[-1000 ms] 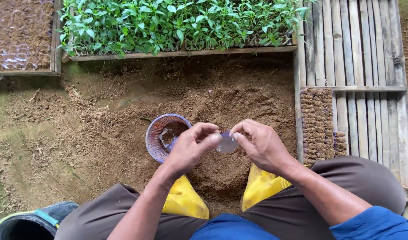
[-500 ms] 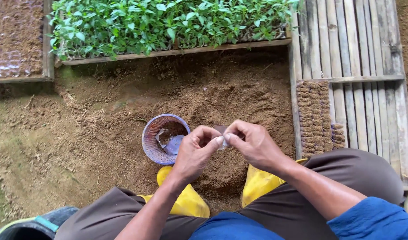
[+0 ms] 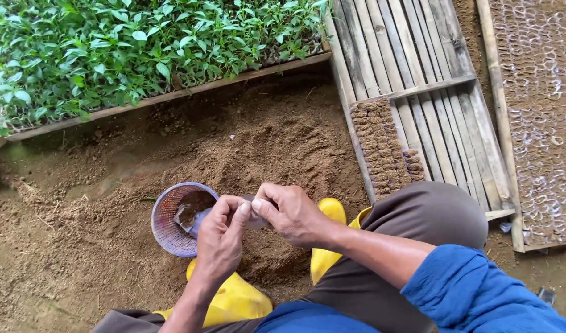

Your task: Filling small plastic sleeves with soil and arranging them in a wooden tray to prepare for planting seedlings.

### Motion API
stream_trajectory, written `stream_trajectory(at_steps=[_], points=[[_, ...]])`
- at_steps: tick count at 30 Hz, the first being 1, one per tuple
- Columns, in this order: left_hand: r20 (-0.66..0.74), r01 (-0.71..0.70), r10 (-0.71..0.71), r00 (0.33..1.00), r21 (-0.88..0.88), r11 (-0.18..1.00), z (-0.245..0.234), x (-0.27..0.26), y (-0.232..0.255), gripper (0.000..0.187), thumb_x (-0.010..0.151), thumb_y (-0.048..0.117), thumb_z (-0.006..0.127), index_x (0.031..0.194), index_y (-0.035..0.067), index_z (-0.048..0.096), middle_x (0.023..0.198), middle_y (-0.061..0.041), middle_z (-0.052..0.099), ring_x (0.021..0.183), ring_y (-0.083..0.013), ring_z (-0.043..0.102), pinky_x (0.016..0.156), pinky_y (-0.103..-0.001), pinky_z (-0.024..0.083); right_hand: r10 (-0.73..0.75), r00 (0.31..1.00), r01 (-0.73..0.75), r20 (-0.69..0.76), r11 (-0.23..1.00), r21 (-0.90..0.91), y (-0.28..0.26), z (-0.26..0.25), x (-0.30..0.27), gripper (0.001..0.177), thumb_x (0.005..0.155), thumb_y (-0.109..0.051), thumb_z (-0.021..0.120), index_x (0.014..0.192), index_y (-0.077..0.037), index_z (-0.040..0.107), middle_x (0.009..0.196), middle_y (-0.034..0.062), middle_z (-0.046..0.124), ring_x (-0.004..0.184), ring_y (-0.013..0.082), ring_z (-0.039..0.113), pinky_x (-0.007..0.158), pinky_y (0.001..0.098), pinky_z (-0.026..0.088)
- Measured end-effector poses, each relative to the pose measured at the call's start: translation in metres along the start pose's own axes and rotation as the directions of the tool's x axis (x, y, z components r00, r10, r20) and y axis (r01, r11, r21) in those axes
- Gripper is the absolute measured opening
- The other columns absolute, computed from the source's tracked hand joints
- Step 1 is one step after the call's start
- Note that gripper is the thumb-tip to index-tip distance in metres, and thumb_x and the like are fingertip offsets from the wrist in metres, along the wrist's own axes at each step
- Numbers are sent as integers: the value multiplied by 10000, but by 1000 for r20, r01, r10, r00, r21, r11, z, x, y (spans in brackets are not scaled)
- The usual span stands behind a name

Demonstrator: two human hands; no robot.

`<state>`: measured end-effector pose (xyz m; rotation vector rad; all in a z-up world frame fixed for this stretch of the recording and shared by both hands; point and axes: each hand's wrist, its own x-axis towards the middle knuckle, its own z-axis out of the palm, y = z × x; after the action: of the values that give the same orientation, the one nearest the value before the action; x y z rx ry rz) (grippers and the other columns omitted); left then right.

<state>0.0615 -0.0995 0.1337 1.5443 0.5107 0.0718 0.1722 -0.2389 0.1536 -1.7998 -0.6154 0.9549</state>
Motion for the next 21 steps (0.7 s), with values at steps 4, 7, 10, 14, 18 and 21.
stream_trajectory(at_steps=[4,7,10,14,18,21], points=[[-7,-33,34,999,31,999,3,-1,0,240,1023,263,537,898,90,646,804,-24,681,722,-125,699,682,-278,659,-97,995,93,-36,990,-109,7,3,0,326,1040,-304,538,762,-137,572,621,-40,516,558,109,456,502,315,363],[-41,-59,56,998,-56,997,5,0,-4,270,1034,244,527,845,81,631,771,-48,686,694,-133,708,683,-287,696,-144,989,136,-43,979,-153,5,4,-1,391,1045,-298,545,692,-134,504,573,-38,464,518,109,414,466,324,323],[-95,-84,75,993,-93,992,4,-1,-4,214,994,204,610,854,58,680,812,-75,747,743,-145,740,719,-275,680,-89,994,85,-62,994,-74,-2,2,-1,328,1020,-307,594,741,-134,587,625,-37,556,567,95,476,511,297,387],[-99,-91,90,991,-2,996,4,-2,-6,167,997,232,611,906,99,658,817,-34,725,744,-119,706,703,-252,592,-129,990,126,-52,990,-55,2,3,1,242,1016,-280,562,845,-113,600,735,-4,671,634,116,592,569,295,471],[-65,-112,124,990,155,982,8,-5,-2,256,1042,287,507,871,133,619,754,3,694,704,-109,670,671,-266,545,-202,979,199,-8,967,-161,-5,2,-1,352,1061,-284,467,779,-135,616,700,-9,664,568,134,588,548,307,462],[-83,-102,116,990,153,983,9,-6,4,316,1053,289,496,795,135,595,678,-8,659,597,-104,609,564,-263,492,-214,976,207,-27,967,-151,-4,2,0,400,1048,-342,465,780,-142,685,733,-24,756,621,129,699,596,286,521]])
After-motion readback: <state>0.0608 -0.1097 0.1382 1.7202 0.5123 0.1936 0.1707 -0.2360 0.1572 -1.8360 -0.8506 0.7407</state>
